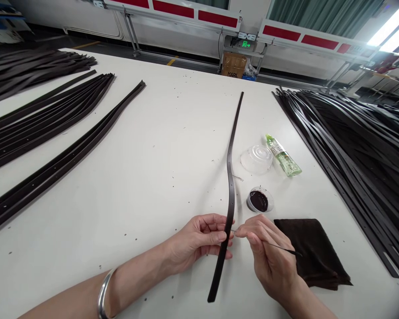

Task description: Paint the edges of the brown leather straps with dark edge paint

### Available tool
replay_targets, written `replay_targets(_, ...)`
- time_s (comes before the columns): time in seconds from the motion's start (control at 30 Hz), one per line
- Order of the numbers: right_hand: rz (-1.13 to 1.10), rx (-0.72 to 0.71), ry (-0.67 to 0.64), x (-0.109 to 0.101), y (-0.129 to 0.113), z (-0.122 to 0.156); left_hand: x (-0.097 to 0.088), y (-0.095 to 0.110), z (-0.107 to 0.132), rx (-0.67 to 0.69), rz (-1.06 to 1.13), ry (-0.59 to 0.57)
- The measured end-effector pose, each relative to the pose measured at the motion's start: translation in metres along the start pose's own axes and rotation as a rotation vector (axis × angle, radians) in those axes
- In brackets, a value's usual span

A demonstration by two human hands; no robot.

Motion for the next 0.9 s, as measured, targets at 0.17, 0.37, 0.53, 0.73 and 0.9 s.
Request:
replay_targets(0.17,-0.014,0.026,0.002,0.001,-0.001,0.001,0.000,0.000,0.000,0.015,-0.008,-0.015)
replay_targets(0.37,-0.004,0.033,0.012,0.000,0.000,0.001,0.000,0.000,0.001,0.015,-0.024,-0.010)
replay_targets(0.53,-0.019,0.086,0.001,0.000,0.003,0.003,0.001,0.001,0.000,0.006,-0.018,0.006)
replay_targets(0.73,-0.061,0.184,0.322,-0.026,0.005,0.015,-0.001,0.001,0.005,-0.008,0.017,0.091)
replay_targets(0.9,0.059,0.327,0.251,-0.057,0.047,-0.045,-0.012,-0.005,0.001,0.039,-0.054,0.083)
Point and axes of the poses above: each hand's wrist, its own z-axis away from the middle knuckle, its own x-axis out of the palm, y = z × x, the point moved 4 cm from there along -z, towards the middle knuckle, and after that the axes turned 14 degrees about -z, right-handed, at the moved point
